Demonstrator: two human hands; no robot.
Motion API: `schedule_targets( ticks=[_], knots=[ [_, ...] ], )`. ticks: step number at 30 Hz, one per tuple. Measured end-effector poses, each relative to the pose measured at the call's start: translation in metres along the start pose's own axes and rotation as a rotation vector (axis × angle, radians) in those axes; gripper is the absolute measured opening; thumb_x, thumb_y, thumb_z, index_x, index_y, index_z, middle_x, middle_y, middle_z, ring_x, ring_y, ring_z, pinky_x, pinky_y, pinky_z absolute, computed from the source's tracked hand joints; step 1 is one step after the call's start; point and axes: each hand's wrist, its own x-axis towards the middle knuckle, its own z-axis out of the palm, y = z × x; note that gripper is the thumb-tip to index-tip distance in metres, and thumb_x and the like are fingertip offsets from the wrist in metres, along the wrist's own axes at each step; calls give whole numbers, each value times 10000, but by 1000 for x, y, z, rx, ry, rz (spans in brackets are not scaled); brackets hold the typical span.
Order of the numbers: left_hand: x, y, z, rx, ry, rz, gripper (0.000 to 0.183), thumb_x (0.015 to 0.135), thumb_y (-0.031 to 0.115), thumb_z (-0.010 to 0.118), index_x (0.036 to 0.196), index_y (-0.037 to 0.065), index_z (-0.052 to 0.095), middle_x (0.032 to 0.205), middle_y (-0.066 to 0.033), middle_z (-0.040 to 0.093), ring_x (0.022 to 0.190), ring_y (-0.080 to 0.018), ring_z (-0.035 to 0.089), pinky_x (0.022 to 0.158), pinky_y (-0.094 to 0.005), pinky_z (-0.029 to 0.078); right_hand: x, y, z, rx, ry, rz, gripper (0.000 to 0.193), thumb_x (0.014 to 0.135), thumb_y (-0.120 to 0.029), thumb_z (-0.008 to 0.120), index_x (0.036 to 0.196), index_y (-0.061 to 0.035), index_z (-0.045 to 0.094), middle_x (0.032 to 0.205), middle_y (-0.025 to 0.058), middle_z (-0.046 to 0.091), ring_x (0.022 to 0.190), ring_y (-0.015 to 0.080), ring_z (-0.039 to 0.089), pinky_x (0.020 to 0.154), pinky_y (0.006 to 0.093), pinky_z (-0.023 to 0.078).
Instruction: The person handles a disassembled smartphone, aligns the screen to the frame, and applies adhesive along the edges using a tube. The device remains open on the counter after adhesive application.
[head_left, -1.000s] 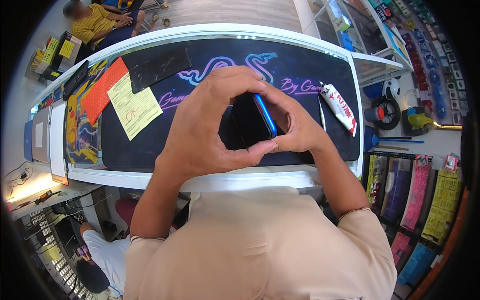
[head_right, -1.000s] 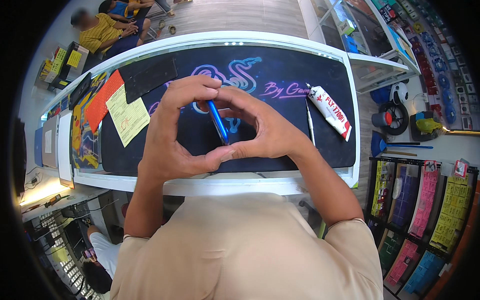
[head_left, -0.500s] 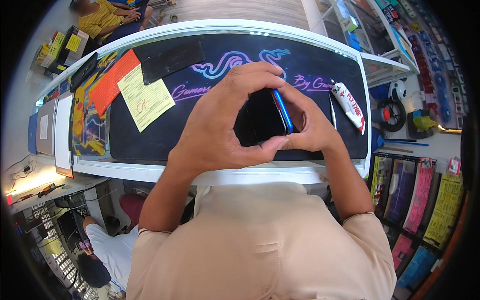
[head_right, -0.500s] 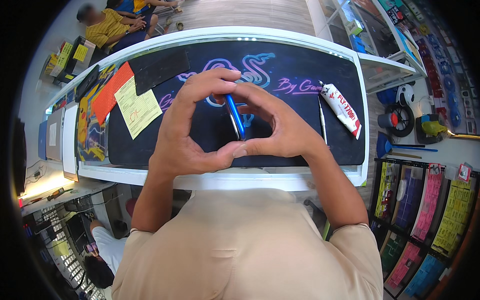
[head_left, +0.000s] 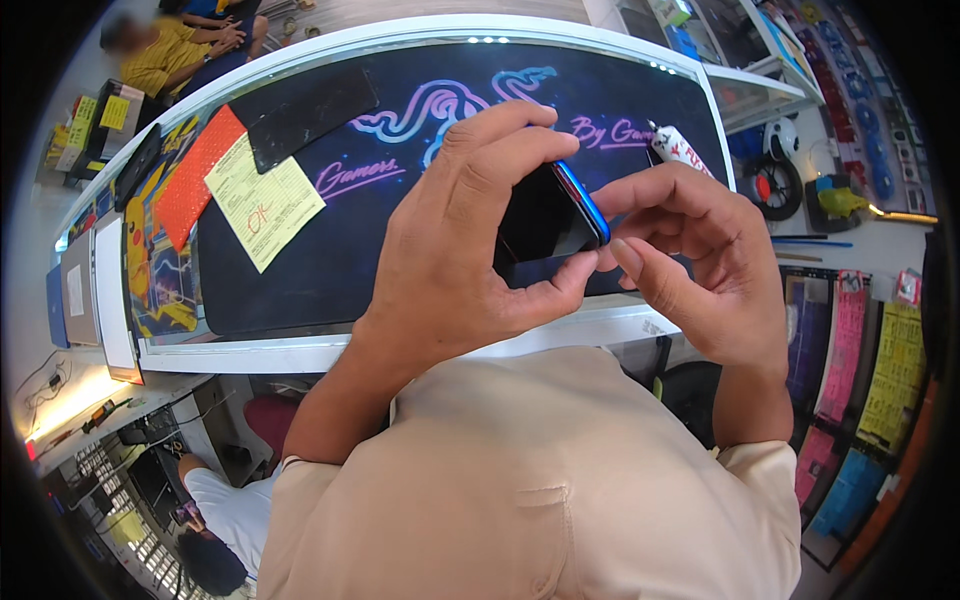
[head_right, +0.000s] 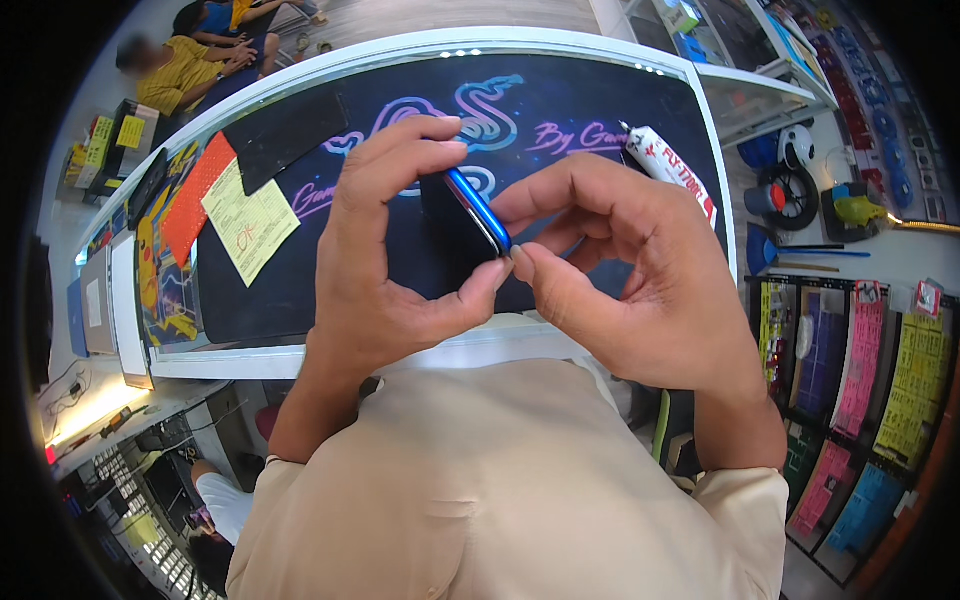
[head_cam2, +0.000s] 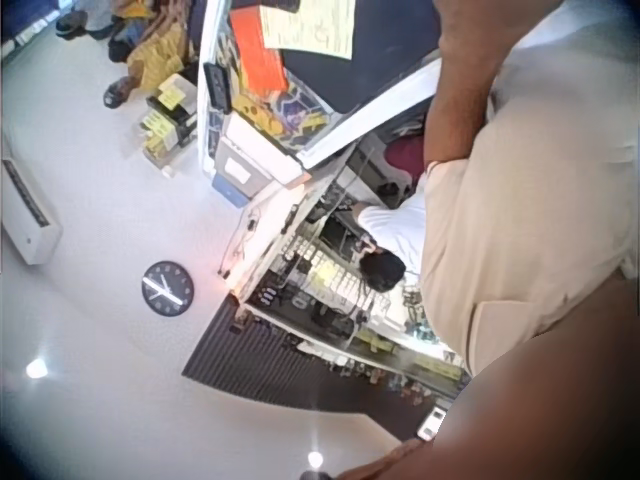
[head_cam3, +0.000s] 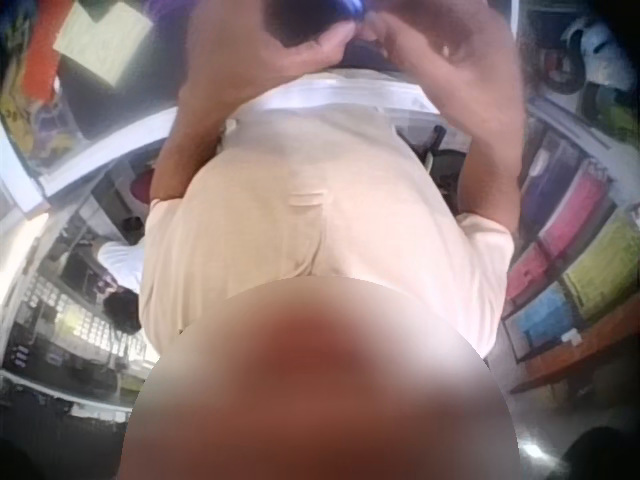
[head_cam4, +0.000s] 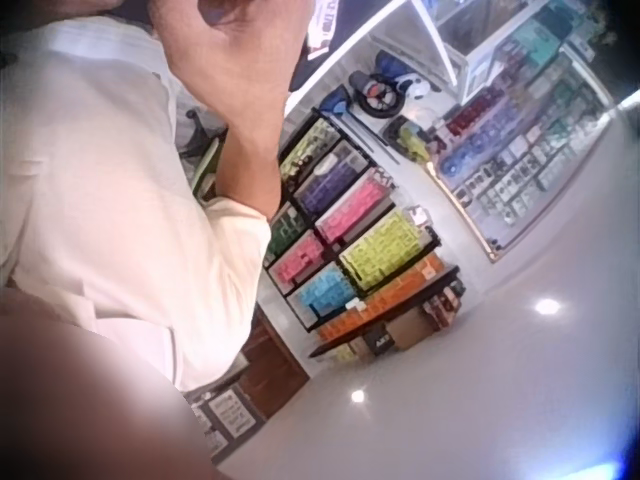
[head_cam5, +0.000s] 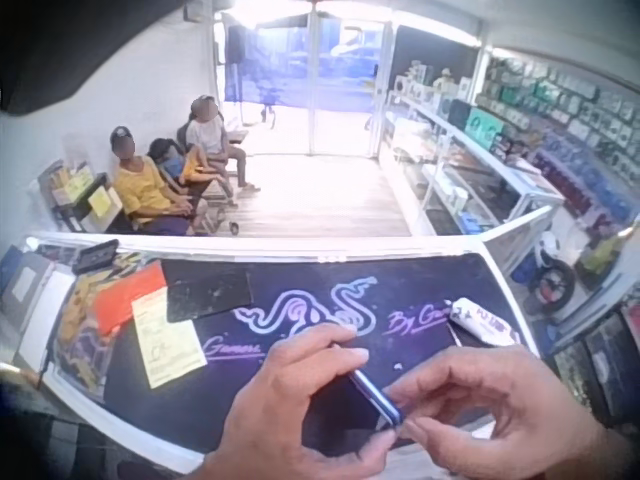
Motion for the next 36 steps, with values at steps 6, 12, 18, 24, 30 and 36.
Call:
schedule_targets(
  ticks=[6,12,18,24,30,36],
  knots=[
    [-4,2,2,22,8,17,800,658,38,887,1397,71,584,1417,-170,632,1313,-346,622,1107,-428,502,-3,-4,11,-80,77,-50,222,952,-16,714,1164,41,683,1084,75,724,957,112,715,877,243,553],
    [-6,1,3,-15,24,15,799,662,35,886,1400,77,582,1424,-168,629,1319,-346,621,1098,-422,511,-2,-14,11,-147,48,-29,212,941,-33,720,1141,29,685,1076,60,721,957,109,715,899,259,550],
    [-7,1,1,-24,32,2,800,656,30,890,1395,78,585,1424,-168,633,1324,-351,621,1107,-427,511,-2,-21,12,-203,45,-16,219,922,-52,736,1124,19,690,1058,51,720,963,108,716,892,261,549],
    [-6,1,1,-27,34,-7,795,658,26,888,1392,74,588,1421,-168,636,1327,-353,623,1106,-425,512,0,-22,16,-239,74,-24,235,900,-73,743,1110,21,696,1045,50,724,952,121,725,881,267,561],
    [-5,0,1,-31,32,-7,794,660,29,888,1394,68,589,1415,-172,640,1334,-349,623,1114,-423,506,2,-27,15,-246,81,28,220,885,-70,759,1081,12,699,1034,45,727,944,121,728,867,266,565],
    [-6,-1,1,-16,28,-9,796,666,45,895,1401,66,590,1420,-176,640,1332,-352,623,1120,-429,504,6,-29,15,-233,75,43,197,895,-61,747,1073,5,694,1027,39,730,921,113,726,848,265,567]
  ],
)
